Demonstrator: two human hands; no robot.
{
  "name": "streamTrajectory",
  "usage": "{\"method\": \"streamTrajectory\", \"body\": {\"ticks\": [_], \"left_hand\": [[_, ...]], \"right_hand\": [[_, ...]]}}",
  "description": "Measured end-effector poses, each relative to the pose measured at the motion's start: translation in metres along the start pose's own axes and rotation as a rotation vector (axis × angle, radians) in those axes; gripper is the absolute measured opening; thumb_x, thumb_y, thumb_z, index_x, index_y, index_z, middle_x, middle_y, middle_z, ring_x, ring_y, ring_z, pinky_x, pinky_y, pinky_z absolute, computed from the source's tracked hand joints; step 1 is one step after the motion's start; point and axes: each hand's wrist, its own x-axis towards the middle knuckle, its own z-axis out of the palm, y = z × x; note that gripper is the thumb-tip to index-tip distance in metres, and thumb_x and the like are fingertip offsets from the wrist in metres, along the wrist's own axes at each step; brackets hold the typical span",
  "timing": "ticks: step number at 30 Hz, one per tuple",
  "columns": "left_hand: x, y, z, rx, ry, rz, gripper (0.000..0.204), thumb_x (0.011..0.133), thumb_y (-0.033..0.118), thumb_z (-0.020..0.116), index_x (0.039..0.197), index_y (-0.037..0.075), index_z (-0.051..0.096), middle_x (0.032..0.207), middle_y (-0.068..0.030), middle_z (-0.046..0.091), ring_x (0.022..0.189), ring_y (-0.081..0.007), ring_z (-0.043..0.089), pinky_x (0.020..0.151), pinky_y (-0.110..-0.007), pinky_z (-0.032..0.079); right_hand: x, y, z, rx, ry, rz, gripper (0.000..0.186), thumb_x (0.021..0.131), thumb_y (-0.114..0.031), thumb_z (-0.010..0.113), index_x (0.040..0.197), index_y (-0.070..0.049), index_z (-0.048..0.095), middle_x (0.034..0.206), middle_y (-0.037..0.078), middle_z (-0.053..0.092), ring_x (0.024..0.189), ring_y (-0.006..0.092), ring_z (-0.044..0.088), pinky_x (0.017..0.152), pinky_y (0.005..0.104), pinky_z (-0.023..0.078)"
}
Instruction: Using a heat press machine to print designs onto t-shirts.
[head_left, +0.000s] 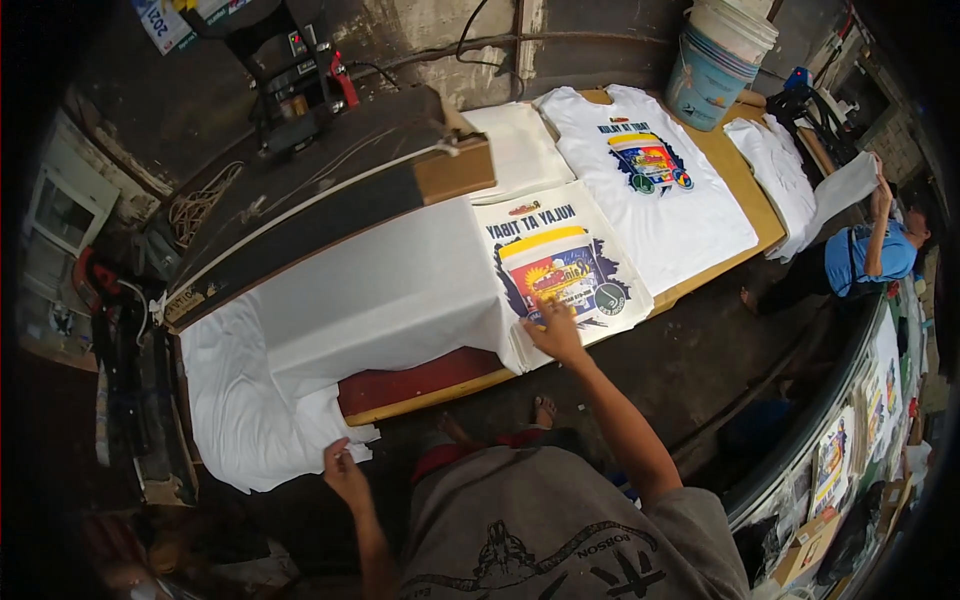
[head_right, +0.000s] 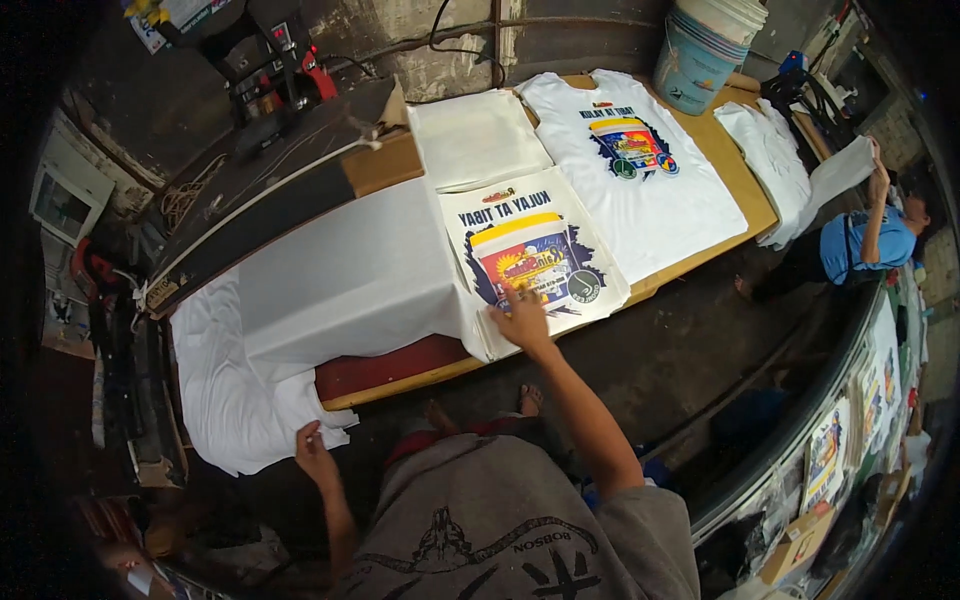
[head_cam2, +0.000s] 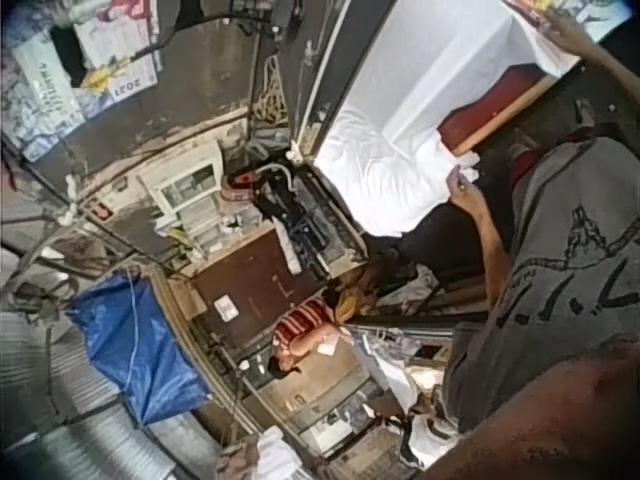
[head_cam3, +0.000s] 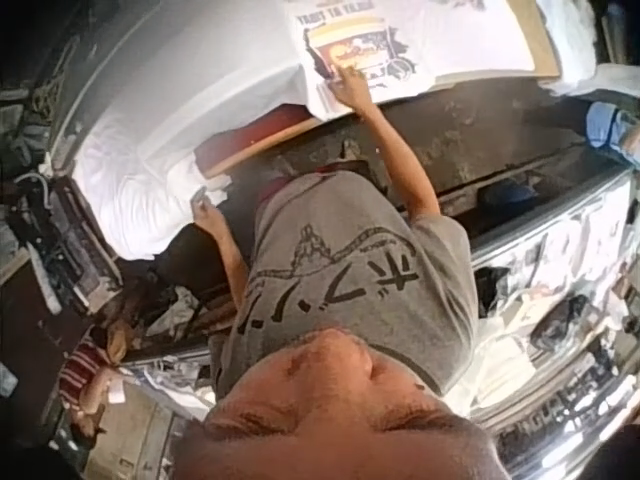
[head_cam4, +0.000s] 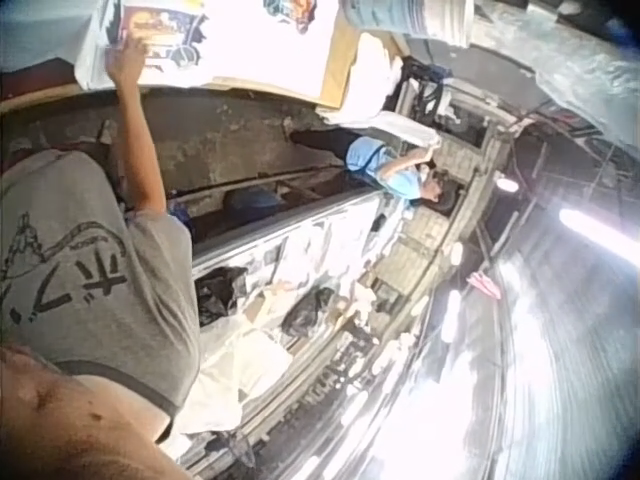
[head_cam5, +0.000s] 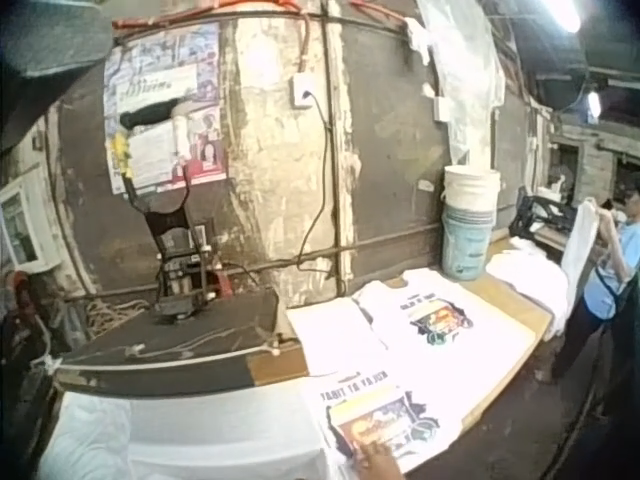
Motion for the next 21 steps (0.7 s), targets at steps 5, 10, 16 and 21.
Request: {"method": "streamTrajectory", "body": {"ticks": [5,10,16,21], "left_hand": [[-0.069,0.032,0.044,-0.119,0.0,0.04,0.017,0.085,-0.007,0.052,0.095,-0.001,0.065,0.093,-0.008,0.065,0.086,-0.0162,0.061,0.08,-0.028,0.048],[-0.117,0.075,0.08,-0.363,-0.129,-0.024,0.014,0.09,-0.004,0.053,0.094,-0.002,0.065,0.094,-0.0074,0.064,0.084,-0.0122,0.06,0.078,-0.025,0.047],[-0.124,0.141,0.154,-0.519,-0.915,-0.279,0.032,0.097,0.017,0.054,0.124,0.001,0.057,0.12,-0.0131,0.061,0.111,-0.022,0.06,0.091,-0.032,0.048],[-0.103,0.152,0.244,-1.192,-1.123,-0.799,0.06,0.096,0.039,0.054,0.143,0.006,0.036,0.138,-0.0124,0.048,0.124,-0.0264,0.049,0.102,-0.043,0.041]], "right_hand": [[0.006,-0.043,-0.003,-0.053,-0.4,0.01,0.054,0.077,-0.043,0.06,0.11,-0.001,0.06,0.105,0.029,0.063,0.102,0.0458,0.059,0.085,0.0514,0.049],[0.03,-0.006,-0.043,0.322,-0.422,0.155,0.036,0.078,-0.027,0.055,0.093,0.004,0.066,0.089,0.028,0.066,0.088,0.0426,0.064,0.08,0.046,0.05],[0.036,-0.019,-0.156,1.004,-0.285,0.491,0.032,0.086,-0.011,0.056,0.113,0.006,0.058,0.094,0.009,0.065,0.082,0.0161,0.062,0.073,0.0306,0.051],[0.01,0.025,-0.265,1.334,-0.149,0.494,0.032,0.086,-0.002,0.047,0.115,0.006,0.057,0.1,0.013,0.065,0.09,0.0195,0.063,0.082,0.0323,0.051]]}}
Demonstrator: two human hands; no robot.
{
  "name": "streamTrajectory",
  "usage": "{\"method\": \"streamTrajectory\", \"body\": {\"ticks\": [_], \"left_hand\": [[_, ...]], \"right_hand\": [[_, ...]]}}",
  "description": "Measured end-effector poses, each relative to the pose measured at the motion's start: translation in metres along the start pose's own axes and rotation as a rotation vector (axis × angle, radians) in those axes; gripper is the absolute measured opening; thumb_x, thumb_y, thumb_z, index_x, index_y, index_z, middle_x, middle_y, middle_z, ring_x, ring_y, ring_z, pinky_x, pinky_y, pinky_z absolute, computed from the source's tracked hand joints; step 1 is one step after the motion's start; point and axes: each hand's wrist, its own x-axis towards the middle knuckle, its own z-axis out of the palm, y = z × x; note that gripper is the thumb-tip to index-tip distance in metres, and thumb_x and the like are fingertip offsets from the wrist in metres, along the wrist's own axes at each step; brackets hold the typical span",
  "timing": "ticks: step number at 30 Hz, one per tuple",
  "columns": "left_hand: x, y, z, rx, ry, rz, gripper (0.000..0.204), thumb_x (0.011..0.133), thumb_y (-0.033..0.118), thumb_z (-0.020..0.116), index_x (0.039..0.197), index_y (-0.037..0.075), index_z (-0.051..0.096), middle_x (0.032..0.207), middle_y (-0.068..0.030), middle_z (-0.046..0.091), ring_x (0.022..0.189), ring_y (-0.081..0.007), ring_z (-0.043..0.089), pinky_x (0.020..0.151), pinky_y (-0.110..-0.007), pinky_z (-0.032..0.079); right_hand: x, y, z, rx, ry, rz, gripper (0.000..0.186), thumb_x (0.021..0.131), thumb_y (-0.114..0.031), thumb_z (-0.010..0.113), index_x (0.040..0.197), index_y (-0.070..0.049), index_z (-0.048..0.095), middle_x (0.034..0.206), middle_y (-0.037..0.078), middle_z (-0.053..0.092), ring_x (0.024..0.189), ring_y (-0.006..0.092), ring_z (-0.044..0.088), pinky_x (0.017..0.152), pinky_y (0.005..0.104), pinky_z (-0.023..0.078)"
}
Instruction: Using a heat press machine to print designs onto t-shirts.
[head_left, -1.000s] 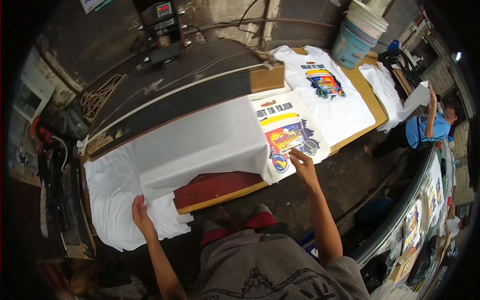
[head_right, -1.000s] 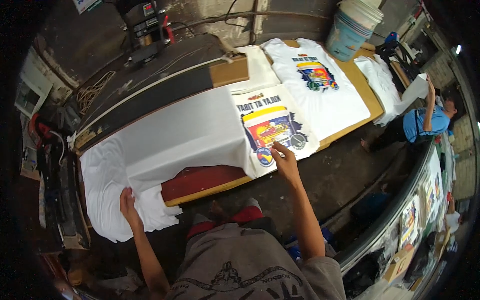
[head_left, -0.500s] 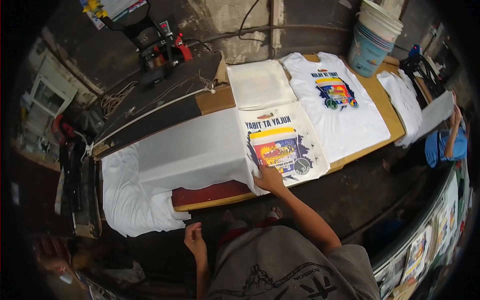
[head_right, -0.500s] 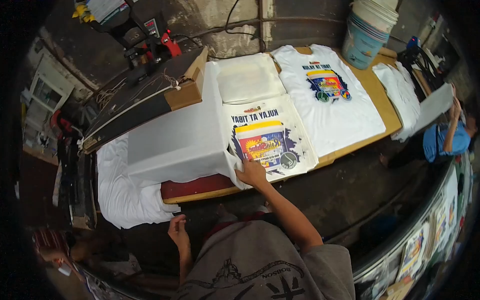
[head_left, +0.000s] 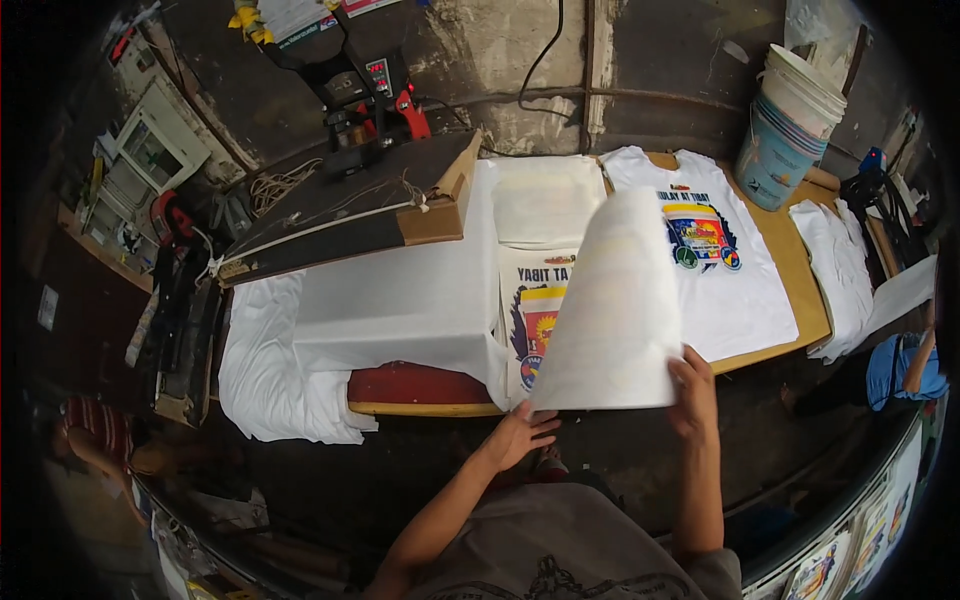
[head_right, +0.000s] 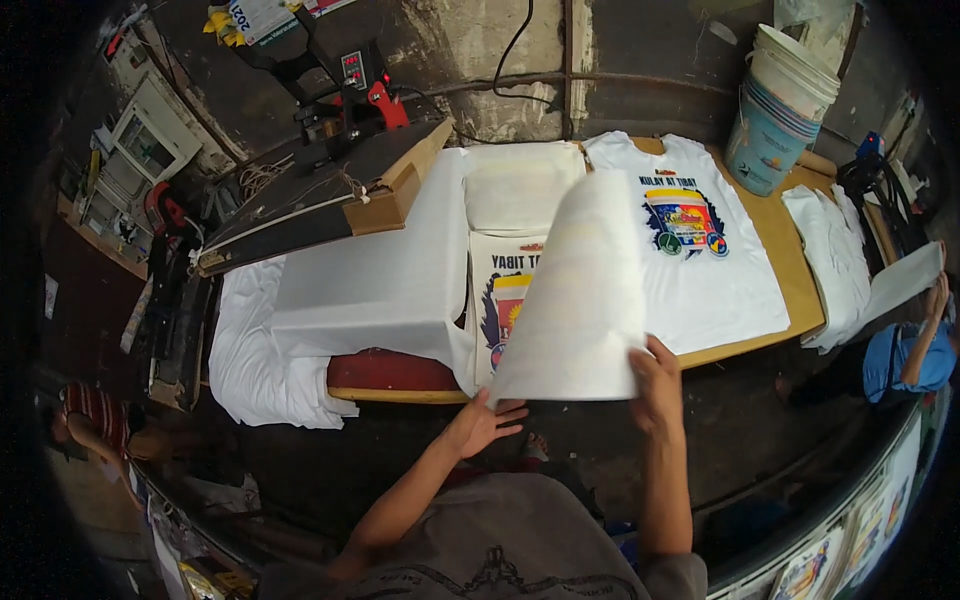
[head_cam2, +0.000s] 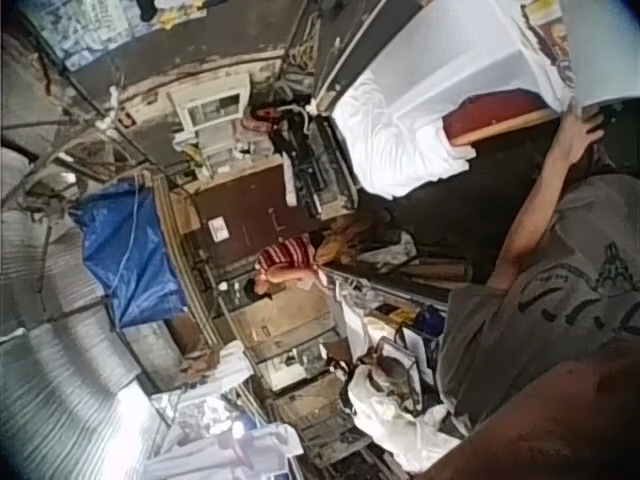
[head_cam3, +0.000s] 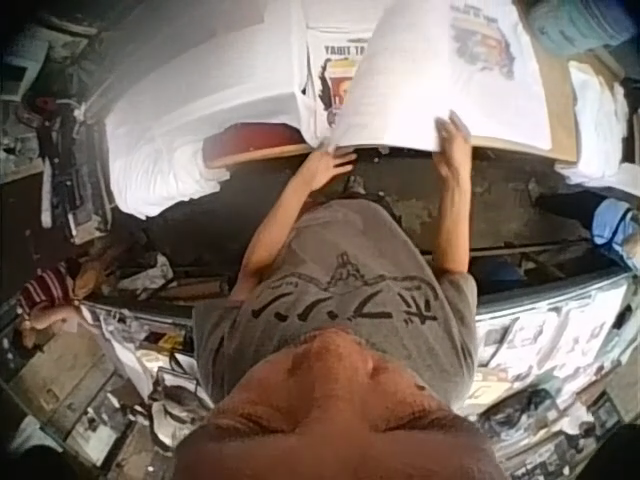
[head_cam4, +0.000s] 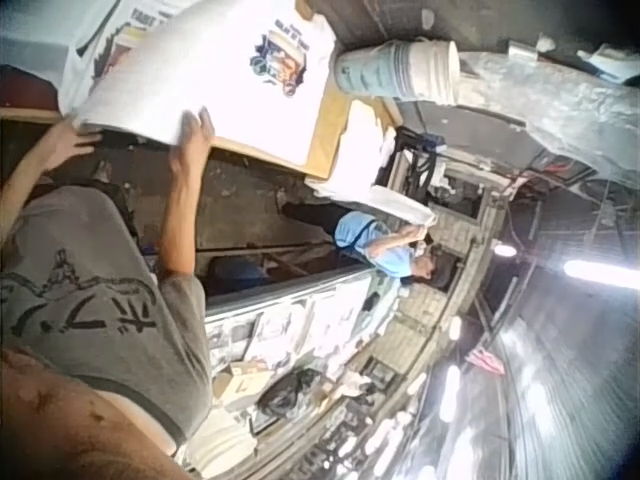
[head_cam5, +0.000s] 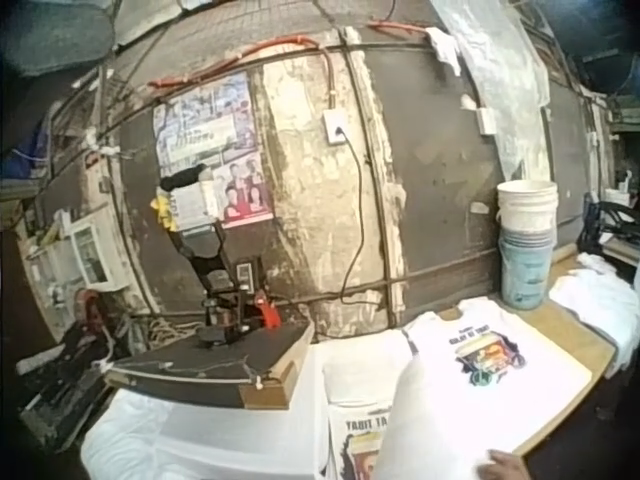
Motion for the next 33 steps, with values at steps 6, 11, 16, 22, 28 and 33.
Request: {"method": "streamTrajectory", "body": {"ticks": [6,11,16,22,28,33], "left_hand": [[0.036,0.012,0.03,0.038,0.138,0.135,0.057,0.087,0.014,0.066,0.137,0.004,0.04,0.132,-0.0107,0.053,0.114,-0.025,0.056,0.095,-0.039,0.047],[0.032,0.029,0.074,0.835,0.377,0.376,0.064,0.075,-0.006,0.063,0.135,-0.004,0.043,0.128,-0.0169,0.053,0.114,-0.0266,0.056,0.09,-0.033,0.049],[0.049,0.047,0.094,1.645,0.099,0.634,0.063,0.075,-0.005,0.049,0.137,-0.006,0.04,0.141,-0.0274,0.038,0.131,-0.0402,0.039,0.107,-0.038,0.036],[0.002,0.098,0.12,1.622,0.075,0.799,0.061,0.078,-0.005,0.049,0.138,-0.004,0.041,0.142,-0.022,0.04,0.13,-0.0377,0.041,0.107,-0.037,0.036],[-0.1,0.17,0.034,1.441,0.3,0.913,0.063,0.077,-0.003,0.057,0.139,0.0,0.043,0.139,-0.0202,0.045,0.133,-0.0316,0.041,0.109,-0.037,0.032],[-0.209,0.189,-0.044,1.222,0.669,0.913,0.058,0.077,-0.003,0.063,0.134,-0.002,0.049,0.136,-0.0166,0.049,0.129,-0.0275,0.044,0.109,-0.036,0.031]], "right_hand": [[-0.056,0.031,-0.117,-0.244,0.16,-0.053,0.042,0.079,0.005,0.051,0.12,0.006,0.056,0.089,0.007,0.064,0.077,0.0112,0.058,0.069,0.0236,0.047],[-0.061,0.032,-0.101,-0.264,0.269,-0.223,0.082,0.074,0.013,0.054,0.149,-0.003,0.024,0.082,0.005,0.06,0.074,0.0073,0.055,0.063,0.0188,0.043],[-0.046,0.087,-0.124,-0.525,0.343,-0.2,0.047,0.071,0.013,0.047,0.115,0.007,0.063,0.107,0.01,0.063,0.097,0.0179,0.059,0.086,0.0285,0.044],[-0.063,0.093,-0.055,-0.544,0.475,-0.376,0.045,0.074,0.012,0.046,0.117,0.01,0.06,0.121,0.013,0.057,0.104,0.0193,0.058,0.09,0.0273,0.043],[-0.056,0.094,0.057,-0.523,0.315,-0.483,0.045,0.077,0.011,0.049,0.119,0.005,0.061,0.124,0.013,0.055,0.089,0.0129,0.053,0.08,0.0238,0.043],[-0.045,0.119,0.165,-0.558,0.006,-0.409,0.045,0.077,0.009,0.058,0.121,0.0,0.062,0.115,0.005,0.055,0.074,0.0066,0.044,0.069,0.0203,0.04]]}}
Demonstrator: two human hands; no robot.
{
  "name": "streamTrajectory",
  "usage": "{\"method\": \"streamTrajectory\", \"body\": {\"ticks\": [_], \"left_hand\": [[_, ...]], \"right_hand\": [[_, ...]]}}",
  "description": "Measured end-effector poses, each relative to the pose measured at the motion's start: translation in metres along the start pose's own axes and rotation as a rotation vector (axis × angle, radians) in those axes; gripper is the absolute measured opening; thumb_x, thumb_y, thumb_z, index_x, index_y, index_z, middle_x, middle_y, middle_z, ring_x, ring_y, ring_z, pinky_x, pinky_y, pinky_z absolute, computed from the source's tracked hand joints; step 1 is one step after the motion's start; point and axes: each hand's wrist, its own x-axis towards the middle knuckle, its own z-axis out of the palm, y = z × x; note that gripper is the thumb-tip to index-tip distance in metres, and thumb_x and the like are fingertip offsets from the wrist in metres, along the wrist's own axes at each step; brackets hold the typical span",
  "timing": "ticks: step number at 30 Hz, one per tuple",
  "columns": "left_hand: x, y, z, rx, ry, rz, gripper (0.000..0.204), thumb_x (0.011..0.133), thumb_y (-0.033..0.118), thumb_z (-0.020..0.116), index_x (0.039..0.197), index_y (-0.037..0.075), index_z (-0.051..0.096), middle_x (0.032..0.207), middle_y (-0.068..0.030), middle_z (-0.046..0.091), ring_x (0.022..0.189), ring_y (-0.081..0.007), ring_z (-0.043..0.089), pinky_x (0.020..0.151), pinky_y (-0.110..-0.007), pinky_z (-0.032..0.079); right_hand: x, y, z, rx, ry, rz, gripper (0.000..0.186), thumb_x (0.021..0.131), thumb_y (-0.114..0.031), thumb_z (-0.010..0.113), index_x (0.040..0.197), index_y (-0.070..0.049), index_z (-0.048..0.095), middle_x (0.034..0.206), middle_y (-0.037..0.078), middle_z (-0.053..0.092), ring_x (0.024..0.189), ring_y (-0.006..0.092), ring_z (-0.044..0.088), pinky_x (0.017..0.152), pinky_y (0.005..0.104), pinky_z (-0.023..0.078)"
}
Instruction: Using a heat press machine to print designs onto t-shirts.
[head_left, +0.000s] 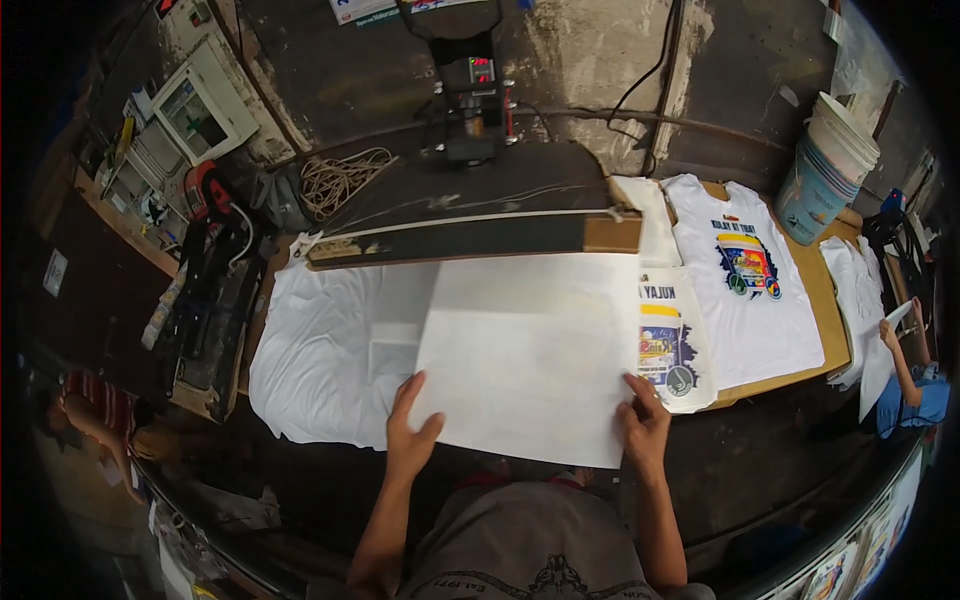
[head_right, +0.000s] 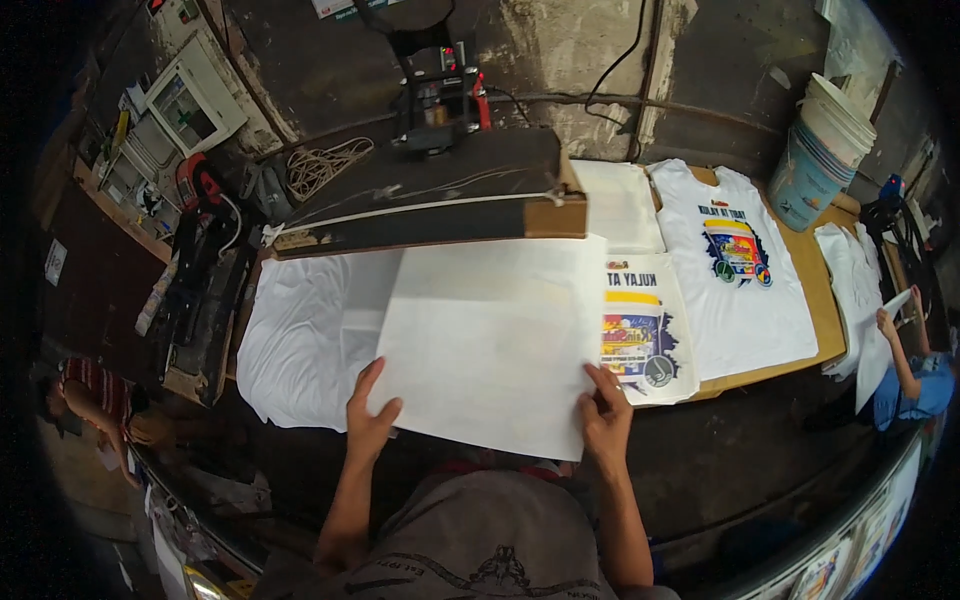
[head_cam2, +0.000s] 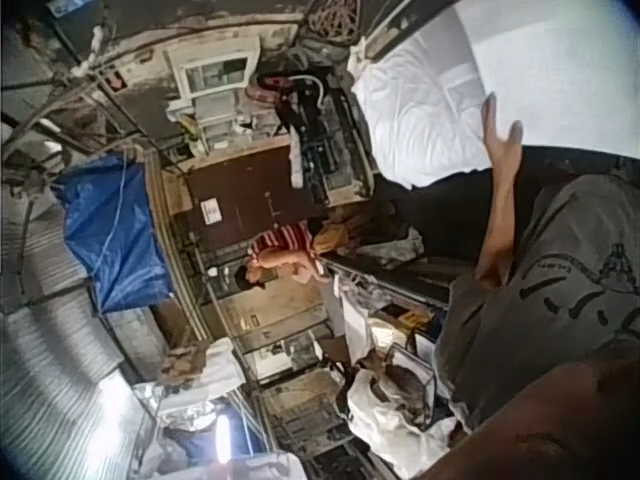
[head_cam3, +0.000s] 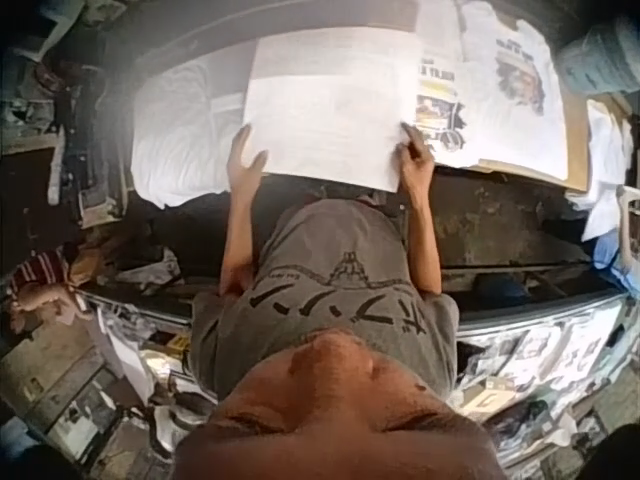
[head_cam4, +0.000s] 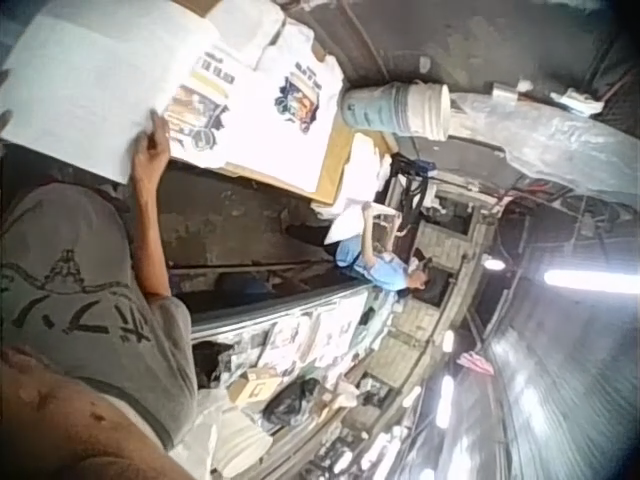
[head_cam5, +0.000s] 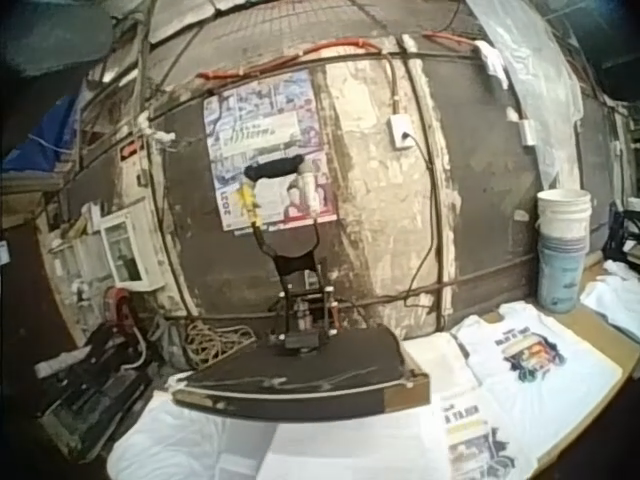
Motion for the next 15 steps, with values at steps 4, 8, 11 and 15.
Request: {"method": "streamTrajectory", "body": {"ticks": [4,8,11,15], "left_hand": [[-0.016,-0.023,-0.059,-0.176,0.001,-0.254,0.052,0.081,-0.013,0.055,0.132,-0.002,0.051,0.134,-0.0129,0.05,0.12,-0.0197,0.05,0.102,-0.029,0.038],[-0.003,-0.023,-0.087,-0.3,-0.111,-0.489,0.043,0.087,-0.009,0.055,0.129,-0.002,0.053,0.129,-0.0068,0.052,0.106,-0.0129,0.055,0.086,-0.024,0.045],[0.009,-0.015,-0.088,-0.211,-0.138,-0.295,0.047,0.084,-0.01,0.057,0.13,-0.003,0.051,0.125,-0.0088,0.052,0.109,-0.0159,0.055,0.088,-0.026,0.046],[0.032,-0.038,-0.09,-0.064,-0.185,-0.099,0.051,0.08,-0.01,0.059,0.13,-0.004,0.05,0.125,-0.0131,0.051,0.113,-0.0207,0.054,0.092,-0.028,0.046]], "right_hand": [[0.005,-0.015,0.054,0.076,-0.109,0.143,0.046,0.076,0.005,0.062,0.122,-0.001,0.061,0.096,0.003,0.054,0.071,0.008,0.043,0.064,0.0218,0.04],[0.001,-0.02,0.067,-0.106,-0.113,0.212,0.041,0.077,0.0,0.065,0.117,0.0,0.063,0.073,-0.001,0.047,0.064,0.0091,0.043,0.058,0.025,0.039],[0.002,-0.024,0.07,-0.189,-0.118,0.127,0.039,0.077,0.002,0.064,0.116,0.003,0.063,0.084,0.005,0.063,0.066,0.0098,0.047,0.06,0.0259,0.044],[0.027,-0.024,0.069,-0.222,-0.205,0.078,0.044,0.077,0.001,0.062,0.12,0.001,0.062,0.111,0.012,0.065,0.091,0.016,0.06,0.08,0.029,0.048]]}}
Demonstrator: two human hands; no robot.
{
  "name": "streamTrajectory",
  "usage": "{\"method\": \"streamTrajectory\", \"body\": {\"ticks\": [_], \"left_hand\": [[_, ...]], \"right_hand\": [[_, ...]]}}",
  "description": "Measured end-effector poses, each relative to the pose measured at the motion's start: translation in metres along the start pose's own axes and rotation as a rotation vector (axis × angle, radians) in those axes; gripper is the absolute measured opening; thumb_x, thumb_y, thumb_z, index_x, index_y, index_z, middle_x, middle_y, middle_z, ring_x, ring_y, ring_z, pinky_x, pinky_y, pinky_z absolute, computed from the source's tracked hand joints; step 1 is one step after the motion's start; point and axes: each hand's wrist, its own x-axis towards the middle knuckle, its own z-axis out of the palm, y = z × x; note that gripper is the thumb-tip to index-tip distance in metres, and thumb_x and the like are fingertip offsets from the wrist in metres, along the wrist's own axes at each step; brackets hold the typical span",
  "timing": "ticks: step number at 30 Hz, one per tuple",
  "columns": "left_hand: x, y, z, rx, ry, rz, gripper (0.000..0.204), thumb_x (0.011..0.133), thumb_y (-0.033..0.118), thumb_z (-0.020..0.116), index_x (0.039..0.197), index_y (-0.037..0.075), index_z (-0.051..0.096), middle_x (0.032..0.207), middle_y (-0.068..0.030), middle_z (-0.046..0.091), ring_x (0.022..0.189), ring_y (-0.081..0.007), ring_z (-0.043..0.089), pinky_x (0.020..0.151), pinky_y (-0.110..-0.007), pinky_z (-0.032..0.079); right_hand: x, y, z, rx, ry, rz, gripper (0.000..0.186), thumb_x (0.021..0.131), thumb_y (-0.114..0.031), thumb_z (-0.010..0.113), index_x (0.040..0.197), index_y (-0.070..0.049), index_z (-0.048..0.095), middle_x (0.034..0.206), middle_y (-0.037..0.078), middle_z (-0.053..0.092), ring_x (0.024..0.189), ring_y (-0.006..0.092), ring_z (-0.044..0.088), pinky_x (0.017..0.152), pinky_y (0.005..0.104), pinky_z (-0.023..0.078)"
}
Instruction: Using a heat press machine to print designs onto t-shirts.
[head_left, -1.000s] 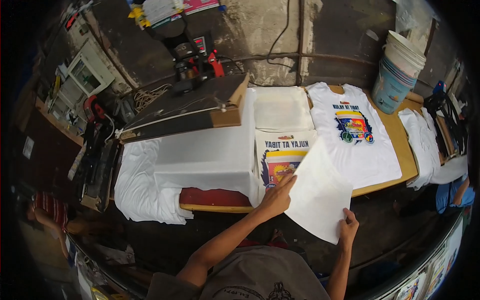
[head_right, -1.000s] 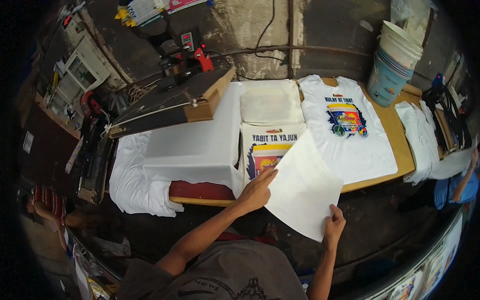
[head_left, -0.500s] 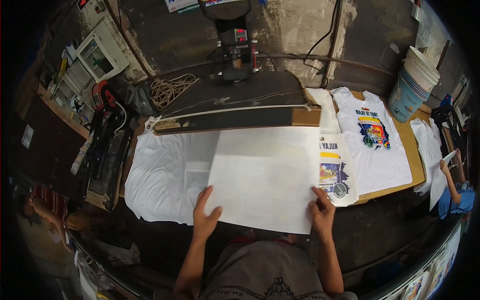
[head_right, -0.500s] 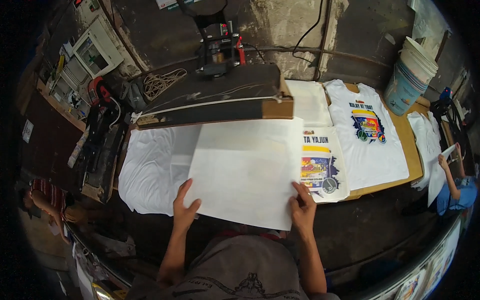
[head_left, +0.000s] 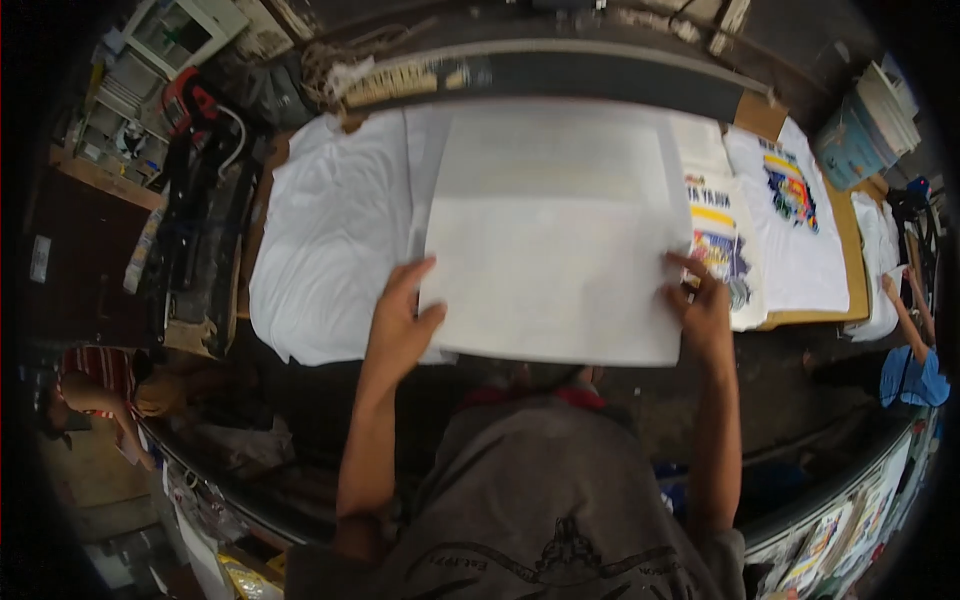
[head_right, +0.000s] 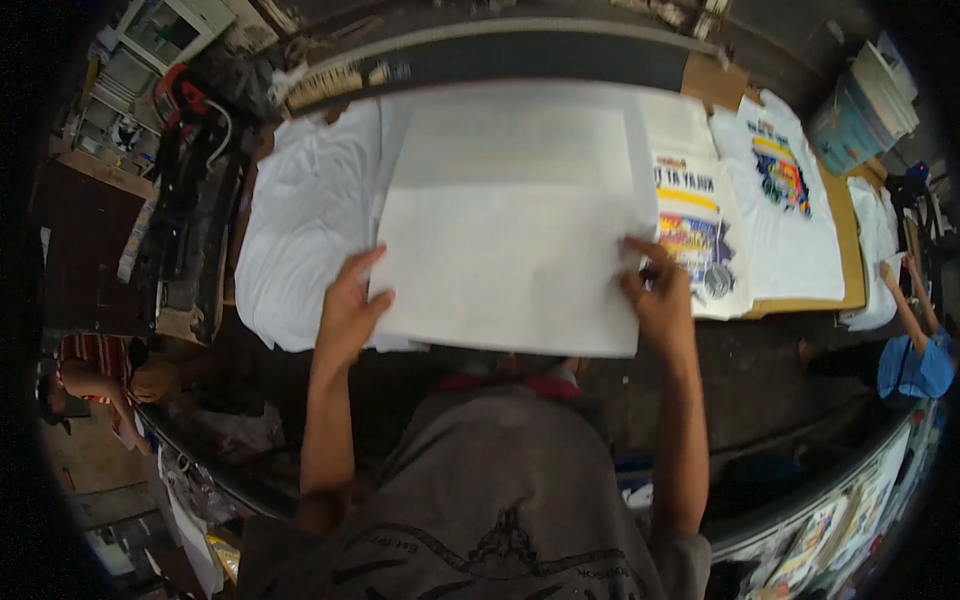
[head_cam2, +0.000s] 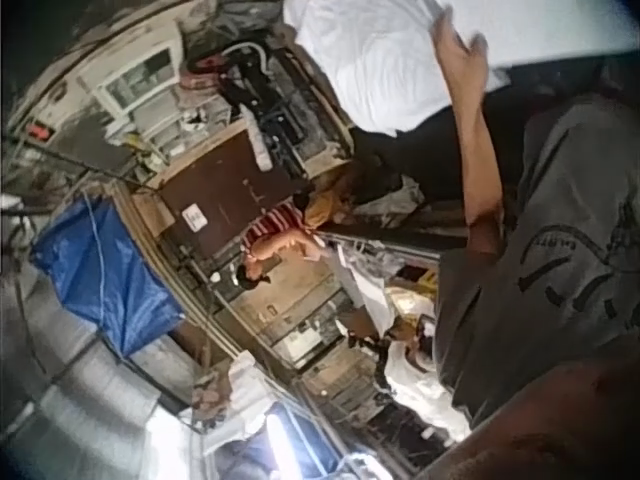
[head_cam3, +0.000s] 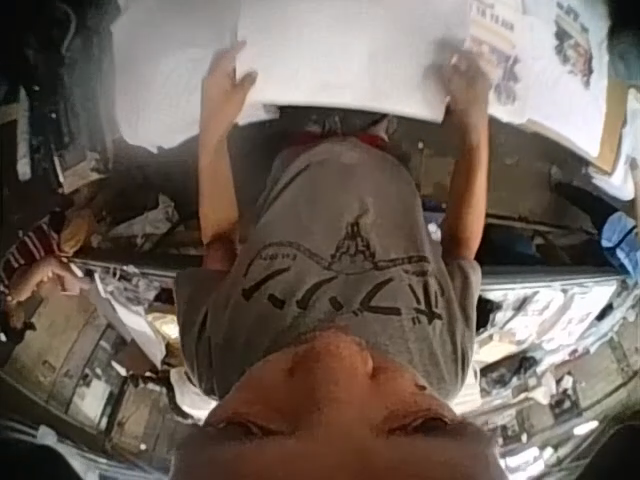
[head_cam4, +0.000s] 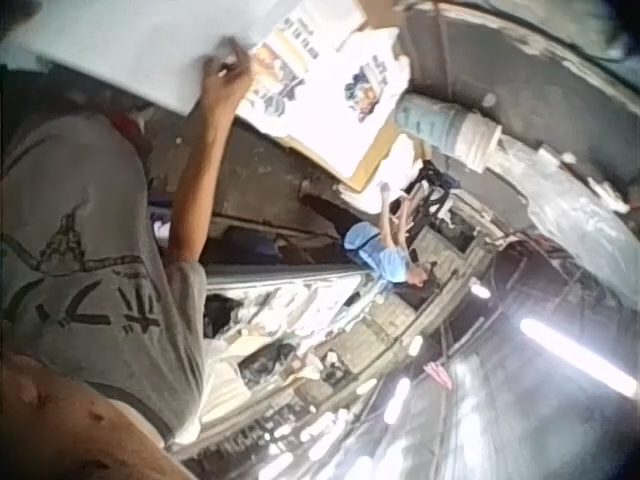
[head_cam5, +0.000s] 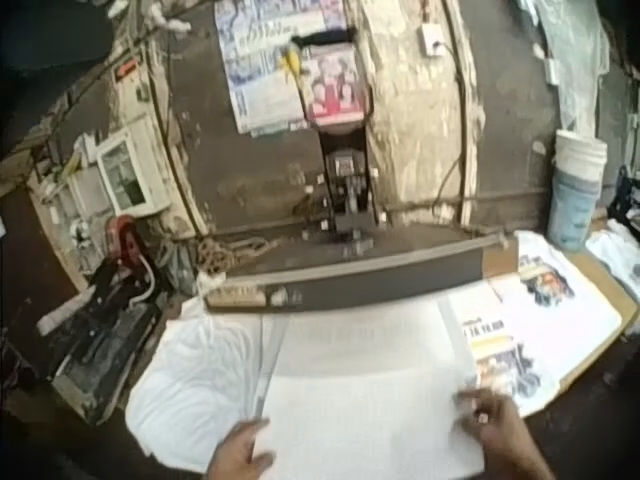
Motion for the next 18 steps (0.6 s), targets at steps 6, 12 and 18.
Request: {"method": "streamTrajectory", "body": {"ticks": [6,12,18], "left_hand": [[0.077,-0.017,-0.003,0.194,0.007,0.124,0.049,0.078,0.001,0.061,0.126,-0.007,0.053,0.121,-0.0183,0.054,0.113,-0.028,0.055,0.098,-0.031,0.042],[0.148,-0.004,0.006,0.46,0.012,0.068,0.057,0.076,0.006,0.062,0.13,-0.007,0.051,0.132,-0.0187,0.052,0.112,-0.0245,0.057,0.093,-0.029,0.045],[0.18,-0.002,0.016,0.56,0.018,0.056,0.061,0.073,0.011,0.064,0.131,-0.005,0.052,0.133,-0.0235,0.052,0.12,-0.0345,0.054,0.101,-0.033,0.041]], "right_hand": [[0.069,-0.031,-0.001,-0.157,0.004,-0.017,0.042,0.08,-0.006,0.063,0.122,-0.002,0.062,0.078,0.008,0.066,0.067,0.0096,0.056,0.062,0.0256,0.046],[0.145,-0.006,0.001,-0.229,0.045,-0.178,0.045,0.076,-0.007,0.068,0.12,0.0,0.063,0.093,0.016,0.067,0.075,0.0185,0.063,0.07,0.0301,0.05],[0.185,0.002,-0.002,-0.469,0.042,-0.144,0.048,0.075,-0.009,0.07,0.123,-0.006,0.064,0.116,0.018,0.064,0.088,0.0235,0.065,0.079,0.0319,0.051]]}}
